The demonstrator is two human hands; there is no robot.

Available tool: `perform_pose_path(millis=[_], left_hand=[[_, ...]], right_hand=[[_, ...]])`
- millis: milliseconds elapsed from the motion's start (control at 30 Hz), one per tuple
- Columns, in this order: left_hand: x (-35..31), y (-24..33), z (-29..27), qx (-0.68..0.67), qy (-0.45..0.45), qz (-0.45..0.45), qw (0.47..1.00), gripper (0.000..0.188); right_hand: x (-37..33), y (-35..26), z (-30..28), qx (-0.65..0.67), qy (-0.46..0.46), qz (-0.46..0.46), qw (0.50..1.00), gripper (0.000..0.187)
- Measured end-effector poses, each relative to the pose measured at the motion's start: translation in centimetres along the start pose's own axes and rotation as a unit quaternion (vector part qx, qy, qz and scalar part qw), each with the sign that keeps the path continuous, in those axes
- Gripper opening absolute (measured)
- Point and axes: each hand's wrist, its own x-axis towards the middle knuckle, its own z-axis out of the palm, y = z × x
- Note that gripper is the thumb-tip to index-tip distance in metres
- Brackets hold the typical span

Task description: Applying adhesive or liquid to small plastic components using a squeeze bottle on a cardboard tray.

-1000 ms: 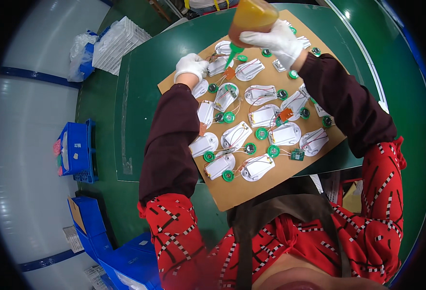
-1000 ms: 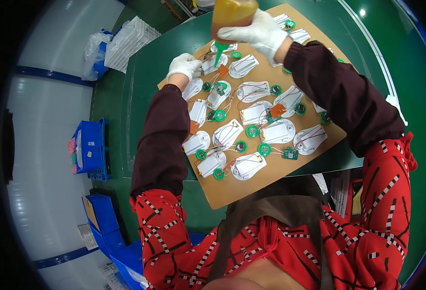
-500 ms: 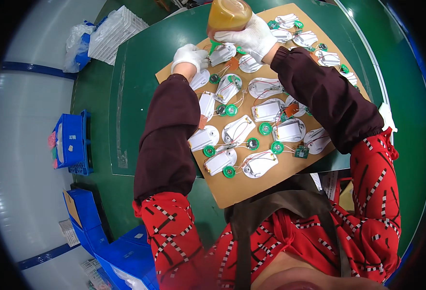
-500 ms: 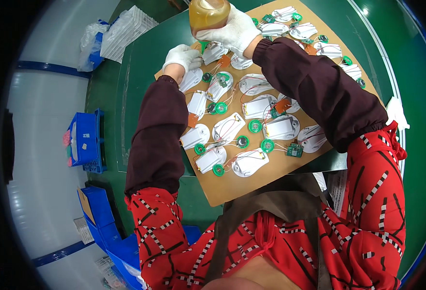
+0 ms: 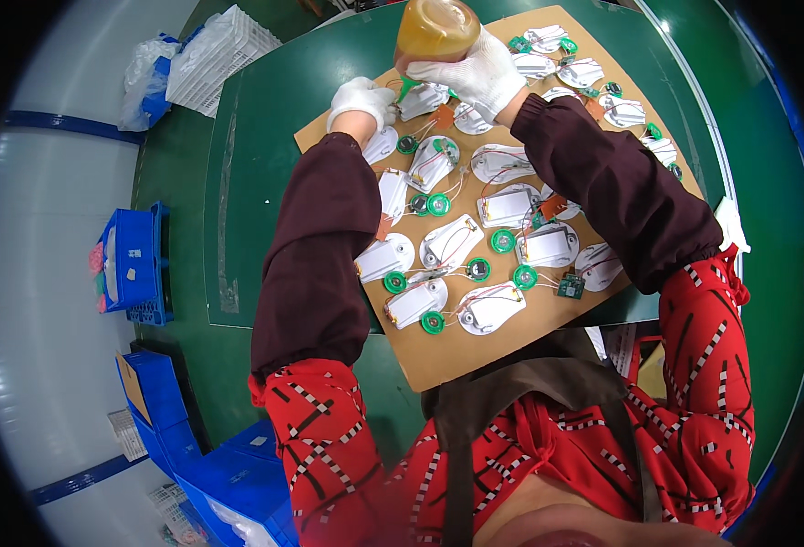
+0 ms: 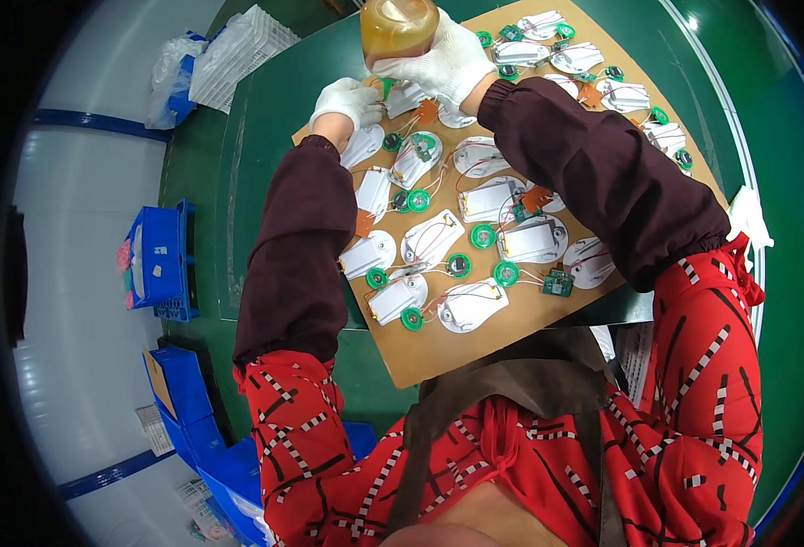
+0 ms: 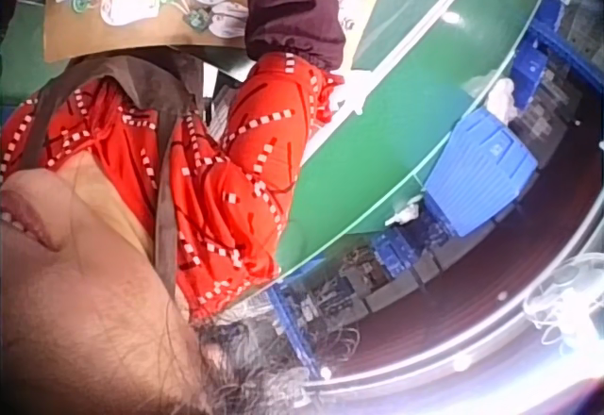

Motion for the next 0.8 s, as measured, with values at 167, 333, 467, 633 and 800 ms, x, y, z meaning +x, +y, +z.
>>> perform_pose_path(millis=[167,333,467,633,800], left_hand=[[-0.2,0.2,0.2,0.012,0.011,0.002,1.000,0.023],[-0.4,0.2,0.2,0.008,0.011,0.000,1.000,0.023],[-0.4,0.2,0.2,0.019,0.012,0.001,1.000,0.020],[-0.2,0.0,0.1,0.016,0.010,0.008,1.000,0.019],[0.1,-0.5,0.1,0.015,0.015,0.030,0.999,0.020]], right_hand=[[-0.6,-0.7,-0.7,-0.005,0.006,0.018,1.000,0.055],[-0.7,-0.5,-0.8,0.006,0.006,0.040,0.999,0.055],[-0.8,0.1,-0.5,0.037,0.004,0.038,0.999,0.055],[-0.6,0.2,-1.1,0.064,-0.011,0.043,0.997,0.054],[-0.5,-0.2,-1.3,0.034,-0.004,0.033,0.999,0.052]])
